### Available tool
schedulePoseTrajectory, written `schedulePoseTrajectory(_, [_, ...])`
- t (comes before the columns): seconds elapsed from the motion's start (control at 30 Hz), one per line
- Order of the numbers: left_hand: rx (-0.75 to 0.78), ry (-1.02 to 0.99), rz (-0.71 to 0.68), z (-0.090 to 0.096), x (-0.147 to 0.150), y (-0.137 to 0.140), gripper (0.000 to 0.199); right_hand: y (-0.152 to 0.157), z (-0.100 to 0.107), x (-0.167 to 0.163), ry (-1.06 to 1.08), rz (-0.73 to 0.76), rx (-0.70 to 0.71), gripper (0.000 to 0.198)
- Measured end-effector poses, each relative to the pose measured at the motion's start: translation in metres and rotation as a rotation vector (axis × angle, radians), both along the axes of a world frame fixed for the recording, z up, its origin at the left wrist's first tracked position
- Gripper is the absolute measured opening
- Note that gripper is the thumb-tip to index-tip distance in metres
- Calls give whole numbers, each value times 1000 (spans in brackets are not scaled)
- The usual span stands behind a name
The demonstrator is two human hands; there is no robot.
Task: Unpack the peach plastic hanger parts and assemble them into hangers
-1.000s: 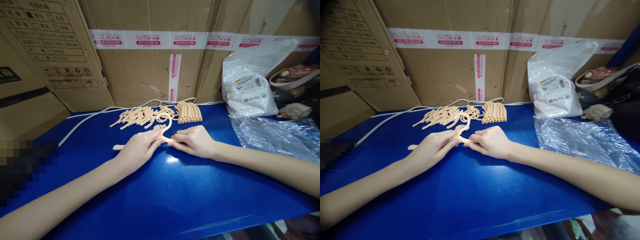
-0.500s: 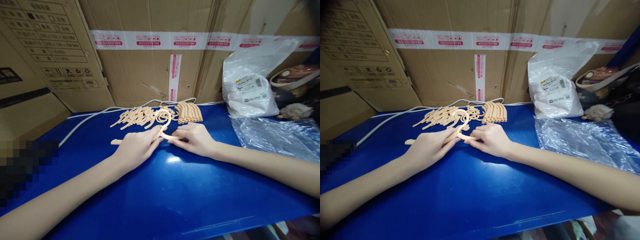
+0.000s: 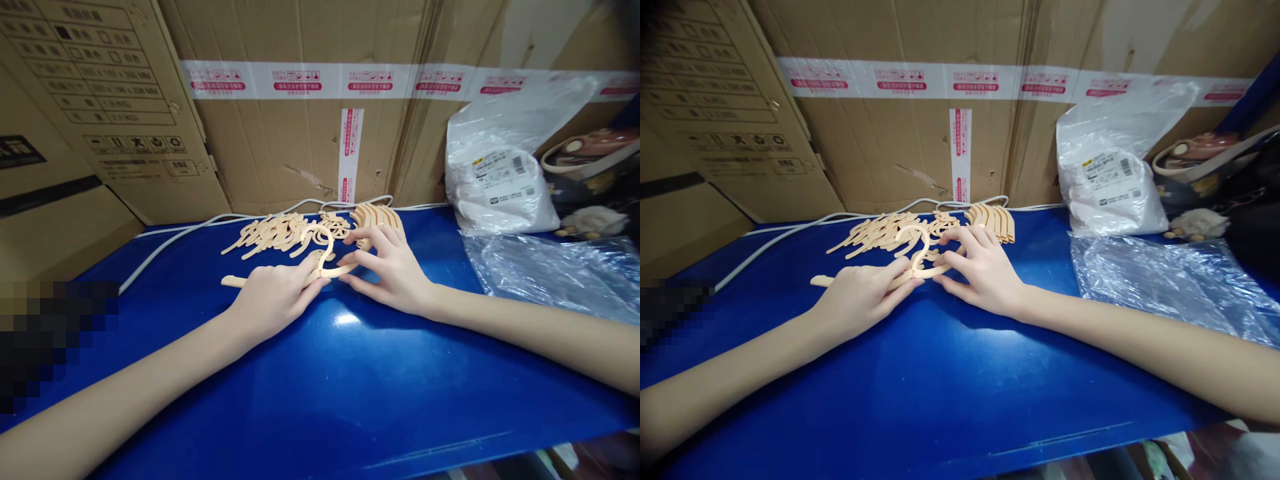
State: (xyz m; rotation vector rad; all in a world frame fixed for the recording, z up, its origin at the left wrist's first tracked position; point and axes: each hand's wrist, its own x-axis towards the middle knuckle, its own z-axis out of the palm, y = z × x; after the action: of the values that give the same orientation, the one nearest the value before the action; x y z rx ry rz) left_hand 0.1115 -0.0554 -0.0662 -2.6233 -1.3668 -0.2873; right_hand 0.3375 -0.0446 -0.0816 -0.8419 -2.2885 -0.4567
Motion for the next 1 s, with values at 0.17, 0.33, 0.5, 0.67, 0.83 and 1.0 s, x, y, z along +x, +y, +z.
schedulePoseTrajectory(0.17, [4, 73, 26, 0, 1, -1, 34, 1, 0, 0, -5, -8, 32, 18])
schedulePoseTrajectory(0.33, [0, 90, 22, -1, 2, -1, 35, 2, 0, 0, -20, 38, 14, 16])
schedulePoseTrajectory(0.5, [2, 92, 14, -2, 3, 1, 34, 3, 0, -1, -38, 97, -40, 20])
schedulePoseTrajectory(0.67, [1, 104, 5, -2, 2, 1, 41, 2, 1, -1, -39, 112, -78, 24])
schedulePoseTrajectory(0.83, [-1, 75, 0, -2, 2, -2, 43, 1, 2, -2, -48, 127, -113, 27])
schedulePoseTrajectory(1.0, [19, 74, -46, -3, 1, -1, 39, 2, 2, -1, -56, 143, -152, 30])
